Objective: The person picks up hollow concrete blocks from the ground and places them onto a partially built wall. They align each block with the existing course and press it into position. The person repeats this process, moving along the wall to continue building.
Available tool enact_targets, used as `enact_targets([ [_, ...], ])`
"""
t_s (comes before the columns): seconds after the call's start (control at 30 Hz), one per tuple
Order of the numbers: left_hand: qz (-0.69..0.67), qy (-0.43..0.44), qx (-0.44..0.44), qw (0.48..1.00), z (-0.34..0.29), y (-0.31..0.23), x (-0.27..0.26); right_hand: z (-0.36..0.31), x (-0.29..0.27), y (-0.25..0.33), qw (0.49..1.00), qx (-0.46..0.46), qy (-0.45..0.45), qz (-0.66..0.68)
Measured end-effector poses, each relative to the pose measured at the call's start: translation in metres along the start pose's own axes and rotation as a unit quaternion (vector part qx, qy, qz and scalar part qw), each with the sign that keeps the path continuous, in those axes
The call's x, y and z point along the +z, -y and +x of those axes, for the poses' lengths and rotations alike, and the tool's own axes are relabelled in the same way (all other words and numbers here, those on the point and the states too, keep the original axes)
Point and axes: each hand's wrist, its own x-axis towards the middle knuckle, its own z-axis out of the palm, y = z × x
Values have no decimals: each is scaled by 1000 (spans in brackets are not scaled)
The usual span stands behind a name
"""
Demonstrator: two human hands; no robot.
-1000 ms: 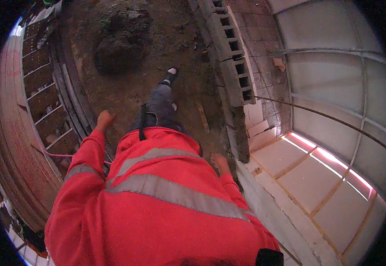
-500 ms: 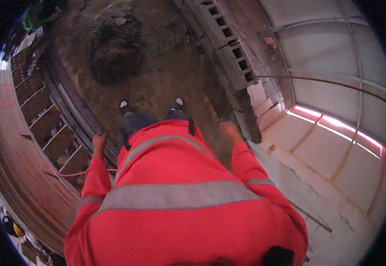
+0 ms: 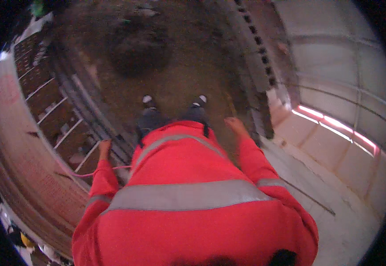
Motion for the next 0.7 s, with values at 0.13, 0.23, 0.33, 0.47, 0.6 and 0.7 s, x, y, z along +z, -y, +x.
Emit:
enact_targets([
  [0.13, -96, -19, -118, 988, 22, -61, -89, -17, 19, 23, 993, -58, 68, 73],
  [0.23, -179, -100, -28, 978, 19, -96, -159, -8, 39, 46, 993, 14, 0, -118],
  [0.33, -230, -130, -25, 964, 25, -113, -171, 9, 22, 64, 997, -50, 43, 28],
  [0.47, -173, -116, 42, 977, 9, -138, -181, 31, 10, 84, 994, -70, 83, 26],
  [0.6, -200, -65, -63, 976, -1, -111, -157, 104, 17, 81, 982, 46, 108, 148],
  [0.7, -204, -86, -111, 969, -36, -120, -146, 149, -2, 65, 989, -122, 85, 7],
])
